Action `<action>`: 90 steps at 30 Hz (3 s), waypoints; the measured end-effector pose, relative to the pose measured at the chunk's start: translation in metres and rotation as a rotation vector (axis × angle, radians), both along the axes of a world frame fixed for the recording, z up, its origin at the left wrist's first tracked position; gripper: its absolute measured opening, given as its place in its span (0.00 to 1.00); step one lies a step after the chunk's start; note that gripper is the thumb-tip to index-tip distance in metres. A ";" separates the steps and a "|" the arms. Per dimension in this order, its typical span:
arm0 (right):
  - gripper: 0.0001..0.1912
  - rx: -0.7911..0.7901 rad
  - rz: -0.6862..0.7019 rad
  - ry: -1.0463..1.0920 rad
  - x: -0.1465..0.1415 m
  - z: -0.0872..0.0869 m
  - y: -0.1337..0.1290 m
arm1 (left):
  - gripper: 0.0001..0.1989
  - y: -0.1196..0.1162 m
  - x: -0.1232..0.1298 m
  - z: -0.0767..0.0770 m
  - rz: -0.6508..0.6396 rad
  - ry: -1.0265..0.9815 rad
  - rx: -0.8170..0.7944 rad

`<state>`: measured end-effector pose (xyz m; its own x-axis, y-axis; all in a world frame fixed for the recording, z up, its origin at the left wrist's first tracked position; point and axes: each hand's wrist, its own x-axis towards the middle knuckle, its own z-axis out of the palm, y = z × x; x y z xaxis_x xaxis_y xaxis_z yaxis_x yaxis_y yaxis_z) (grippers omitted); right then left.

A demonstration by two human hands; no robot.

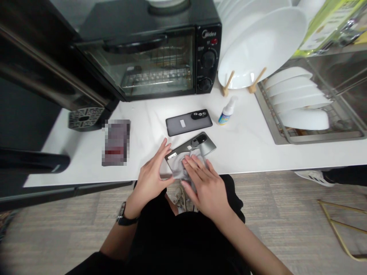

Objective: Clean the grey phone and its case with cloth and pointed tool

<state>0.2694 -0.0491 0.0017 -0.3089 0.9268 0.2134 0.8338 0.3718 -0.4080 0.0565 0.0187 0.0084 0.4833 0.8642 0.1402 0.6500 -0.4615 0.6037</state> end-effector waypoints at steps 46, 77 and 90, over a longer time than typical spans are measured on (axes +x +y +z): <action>0.31 0.041 0.008 -0.005 -0.034 -0.002 0.057 | 0.51 0.003 0.000 0.000 -0.045 -0.018 -0.021; 0.31 -0.002 0.020 0.059 -0.053 0.001 0.037 | 0.51 0.002 -0.002 -0.004 -0.049 -0.019 0.001; 0.28 0.036 -0.269 0.012 0.044 -0.005 0.032 | 0.53 0.004 0.001 0.001 -0.041 0.013 -0.008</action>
